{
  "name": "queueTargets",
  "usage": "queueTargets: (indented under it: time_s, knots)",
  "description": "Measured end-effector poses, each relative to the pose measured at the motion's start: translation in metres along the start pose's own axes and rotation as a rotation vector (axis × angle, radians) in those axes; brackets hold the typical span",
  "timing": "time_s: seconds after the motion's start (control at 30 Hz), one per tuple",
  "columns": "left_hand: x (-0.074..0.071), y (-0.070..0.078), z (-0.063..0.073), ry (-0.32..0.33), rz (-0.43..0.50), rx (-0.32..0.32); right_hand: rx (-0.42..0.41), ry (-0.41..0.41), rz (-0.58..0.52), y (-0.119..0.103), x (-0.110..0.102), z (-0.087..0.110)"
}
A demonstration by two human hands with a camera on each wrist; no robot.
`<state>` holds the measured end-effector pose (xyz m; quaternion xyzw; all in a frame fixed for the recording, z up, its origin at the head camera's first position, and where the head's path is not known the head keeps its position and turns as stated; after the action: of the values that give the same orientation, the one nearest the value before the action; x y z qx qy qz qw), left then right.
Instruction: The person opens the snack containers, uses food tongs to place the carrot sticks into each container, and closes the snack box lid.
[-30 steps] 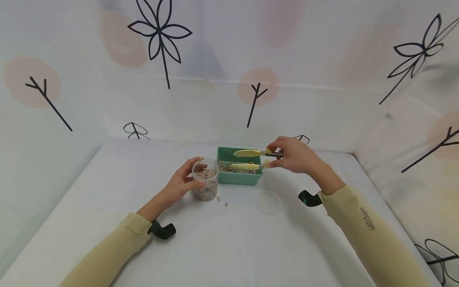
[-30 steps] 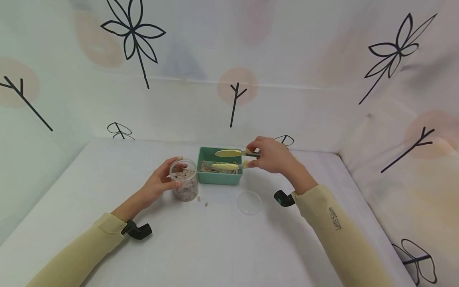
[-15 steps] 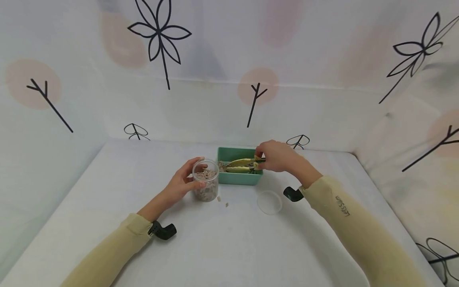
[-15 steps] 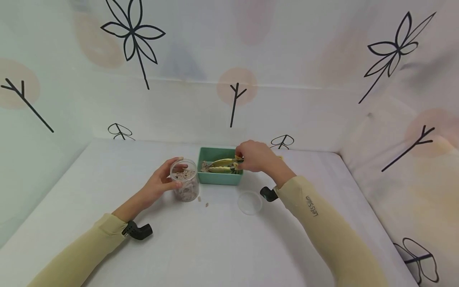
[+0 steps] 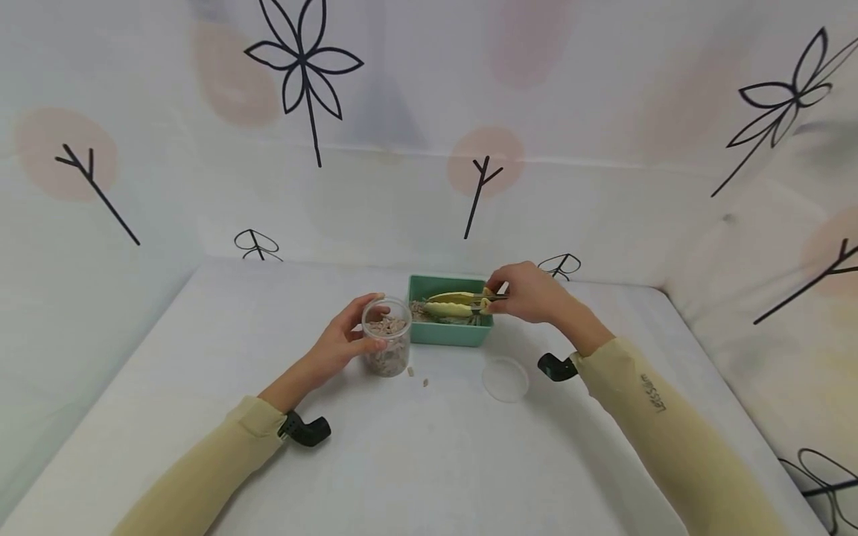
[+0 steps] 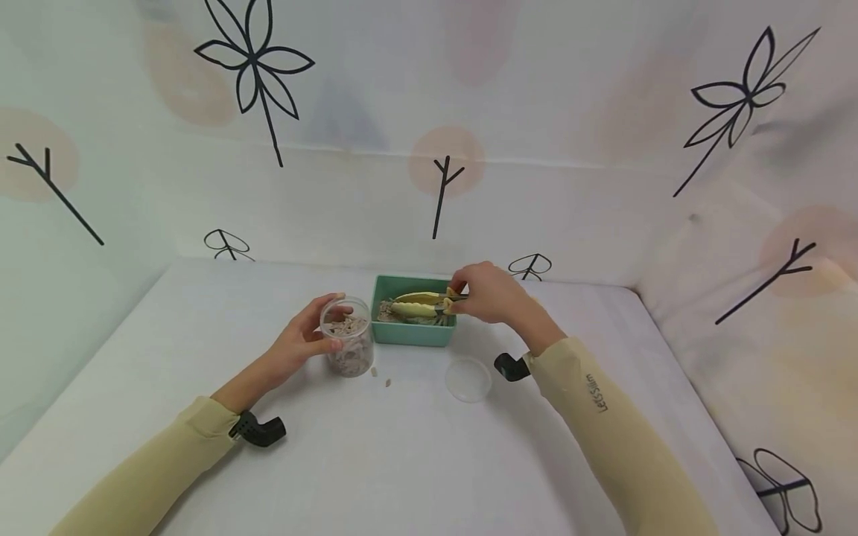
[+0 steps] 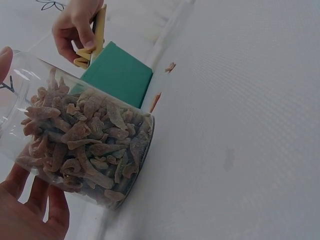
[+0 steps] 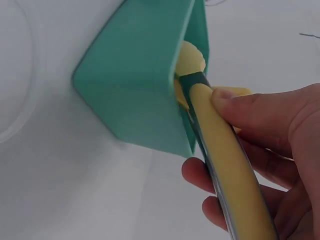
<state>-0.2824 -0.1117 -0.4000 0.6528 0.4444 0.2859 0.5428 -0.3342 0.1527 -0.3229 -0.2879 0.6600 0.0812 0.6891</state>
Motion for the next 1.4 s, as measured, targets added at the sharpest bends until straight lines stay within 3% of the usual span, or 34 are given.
queueTargets:
  time_s: [0.33, 0.7, 1.03, 1.2, 1.4]
  knots:
    - [-0.002, -0.004, 0.002, 0.010, -0.013, -0.015, 0.068, 0.040, -0.230, 0.012, -0.018, 0.013]
    - [0.000, -0.004, 0.002, 0.002, -0.014, -0.012, 0.119, 0.080, -0.329, 0.016, -0.029, 0.027]
    - [-0.001, -0.002, 0.001, 0.006, -0.020, -0.021, -0.023, 0.135, -0.389, -0.022, -0.046, 0.029]
    - [-0.001, -0.004, 0.000, 0.008, -0.022, -0.033, -0.116, 0.105, -0.415, -0.047, -0.040, 0.030]
    - [-0.002, -0.003, -0.001, 0.006, -0.051, -0.021, -0.143, 0.070, -0.412, -0.060, -0.031, 0.027]
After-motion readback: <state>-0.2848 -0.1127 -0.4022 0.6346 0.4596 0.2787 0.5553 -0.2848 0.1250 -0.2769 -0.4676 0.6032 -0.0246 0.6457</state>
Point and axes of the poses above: each hand's wrist, its own z-axis away from the middle knuckle, its own x-axis out of the palm, y = z × x, the point moved 9 cm from there along -z, towards the middle knuckle, and after that the axes turned 2 degrees about z, right-handed, at the moved point
